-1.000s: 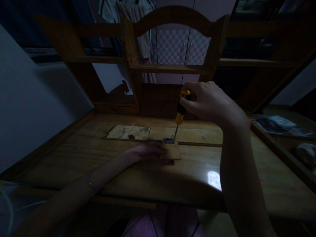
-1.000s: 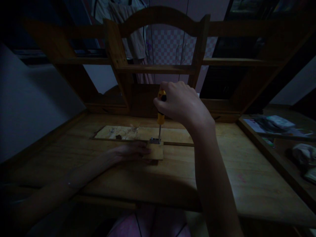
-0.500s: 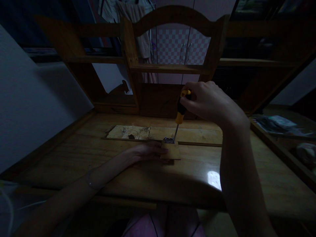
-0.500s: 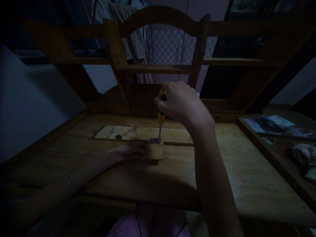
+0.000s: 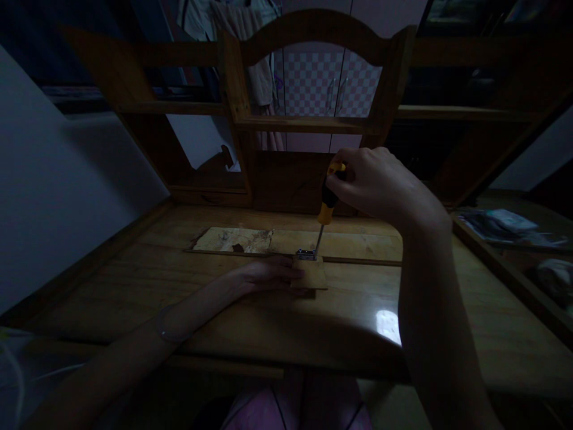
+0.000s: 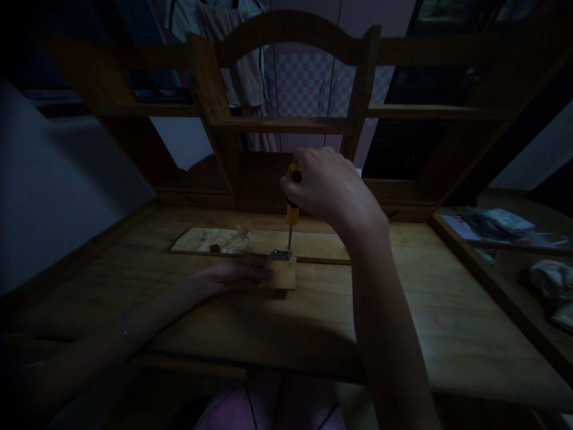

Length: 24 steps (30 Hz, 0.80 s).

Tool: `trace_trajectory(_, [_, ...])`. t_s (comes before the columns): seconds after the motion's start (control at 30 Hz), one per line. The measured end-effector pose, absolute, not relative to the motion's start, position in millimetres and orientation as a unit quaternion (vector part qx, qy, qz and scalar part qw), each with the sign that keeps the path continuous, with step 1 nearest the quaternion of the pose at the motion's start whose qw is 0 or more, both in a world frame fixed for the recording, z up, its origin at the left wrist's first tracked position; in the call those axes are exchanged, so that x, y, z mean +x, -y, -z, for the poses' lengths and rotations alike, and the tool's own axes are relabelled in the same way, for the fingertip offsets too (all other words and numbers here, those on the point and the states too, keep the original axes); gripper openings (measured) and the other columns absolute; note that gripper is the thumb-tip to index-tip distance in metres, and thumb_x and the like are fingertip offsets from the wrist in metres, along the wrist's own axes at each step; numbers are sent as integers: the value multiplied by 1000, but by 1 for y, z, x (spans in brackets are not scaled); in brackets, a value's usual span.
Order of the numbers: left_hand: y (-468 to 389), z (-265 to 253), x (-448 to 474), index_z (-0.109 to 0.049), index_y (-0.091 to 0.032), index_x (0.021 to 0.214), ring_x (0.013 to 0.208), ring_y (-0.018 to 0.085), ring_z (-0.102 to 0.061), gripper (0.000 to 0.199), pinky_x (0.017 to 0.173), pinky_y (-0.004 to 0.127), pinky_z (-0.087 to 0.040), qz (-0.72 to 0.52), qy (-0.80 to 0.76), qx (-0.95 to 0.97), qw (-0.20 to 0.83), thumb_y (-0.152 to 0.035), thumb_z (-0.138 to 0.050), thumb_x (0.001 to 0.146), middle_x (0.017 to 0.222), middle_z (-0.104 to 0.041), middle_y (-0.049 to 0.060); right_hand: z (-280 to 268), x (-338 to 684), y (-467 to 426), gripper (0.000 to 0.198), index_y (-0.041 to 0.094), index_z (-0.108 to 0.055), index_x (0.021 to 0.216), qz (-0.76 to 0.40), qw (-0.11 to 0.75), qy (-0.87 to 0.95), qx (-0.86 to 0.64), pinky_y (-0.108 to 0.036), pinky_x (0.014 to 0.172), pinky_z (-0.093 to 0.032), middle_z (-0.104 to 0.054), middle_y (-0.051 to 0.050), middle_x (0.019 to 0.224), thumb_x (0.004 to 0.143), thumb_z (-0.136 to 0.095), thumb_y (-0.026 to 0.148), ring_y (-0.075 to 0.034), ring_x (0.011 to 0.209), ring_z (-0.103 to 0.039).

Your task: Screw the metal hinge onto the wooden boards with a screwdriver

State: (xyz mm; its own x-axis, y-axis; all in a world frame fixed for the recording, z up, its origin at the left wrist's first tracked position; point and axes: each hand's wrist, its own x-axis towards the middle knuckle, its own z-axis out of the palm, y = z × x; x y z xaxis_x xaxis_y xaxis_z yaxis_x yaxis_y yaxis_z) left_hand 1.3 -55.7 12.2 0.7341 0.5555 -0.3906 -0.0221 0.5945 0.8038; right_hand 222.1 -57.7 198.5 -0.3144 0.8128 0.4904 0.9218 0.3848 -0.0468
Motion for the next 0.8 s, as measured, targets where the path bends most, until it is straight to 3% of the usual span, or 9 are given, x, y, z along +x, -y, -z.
trace_trajectory(0.8, [56,-11,3,-70,-10,110,110,27,-68,37,98,42,-55,-181,-337,411,828,-19,-82,76,119,-69,16,-198,221,60,31,18,-65,104,123,226,800,-542,-36,71,-42,-68,-11,88,91,-49,42,-27,83,-61])
